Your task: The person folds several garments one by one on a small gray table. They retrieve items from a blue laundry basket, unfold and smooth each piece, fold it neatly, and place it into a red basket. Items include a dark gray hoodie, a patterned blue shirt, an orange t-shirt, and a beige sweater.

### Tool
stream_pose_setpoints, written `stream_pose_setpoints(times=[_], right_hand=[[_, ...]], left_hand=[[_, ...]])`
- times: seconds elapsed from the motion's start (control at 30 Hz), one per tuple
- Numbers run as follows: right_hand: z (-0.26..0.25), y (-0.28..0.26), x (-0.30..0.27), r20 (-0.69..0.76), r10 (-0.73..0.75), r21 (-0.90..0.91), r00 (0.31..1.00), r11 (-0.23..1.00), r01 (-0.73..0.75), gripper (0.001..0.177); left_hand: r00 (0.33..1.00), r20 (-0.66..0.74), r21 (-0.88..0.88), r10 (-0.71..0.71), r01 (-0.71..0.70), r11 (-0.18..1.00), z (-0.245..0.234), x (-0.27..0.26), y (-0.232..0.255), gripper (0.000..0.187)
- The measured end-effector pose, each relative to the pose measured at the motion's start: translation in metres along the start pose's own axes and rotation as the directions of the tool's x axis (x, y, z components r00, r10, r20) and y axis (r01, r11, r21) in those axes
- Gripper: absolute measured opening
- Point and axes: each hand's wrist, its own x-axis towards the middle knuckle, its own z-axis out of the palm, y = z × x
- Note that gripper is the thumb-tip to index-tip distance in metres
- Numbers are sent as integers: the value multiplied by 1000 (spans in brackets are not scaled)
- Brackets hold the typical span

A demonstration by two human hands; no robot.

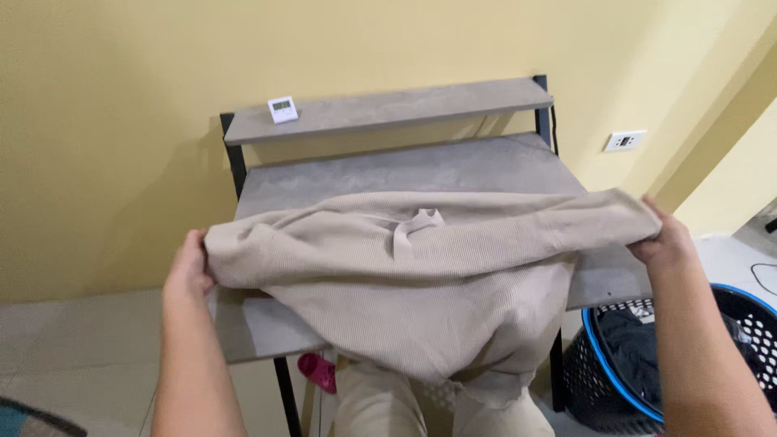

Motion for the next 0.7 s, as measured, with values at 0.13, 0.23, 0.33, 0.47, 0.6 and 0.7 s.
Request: stream_pose_setpoints(times=[0.13, 0.23, 0.33, 0.47, 0.6, 0.7], right_hand=[[5, 31, -52, -222, -413, -822, 883, 566, 58, 46], [32, 48, -94, 6, -663, -996, 749, -72, -56, 44], [81, 72, -126, 374, -713, -913, 593, -394, 102, 30], [170, 122, -162, 588, -449, -788, 673, -128, 603, 22], [237, 157, -199, 945, -20, -319, 327, -283, 905, 45], [255, 163, -219, 901, 84, -391, 426, -271, 880, 31]], left_hand=[[916, -338, 660, 218, 66, 748, 2, -30, -12, 58], [779, -383, 779, 496, -17, 627, 31, -69, -12, 63], [640, -200, 847, 742, -269, 459, 72, -115, -13, 46], [590, 321, 524, 741, -762, 380, 140, -173, -13, 20], [141, 758, 174, 637, -985, 11, 188, -204, -10, 29], [261, 809, 262, 527, -962, 75, 189, -216, -14, 21]])
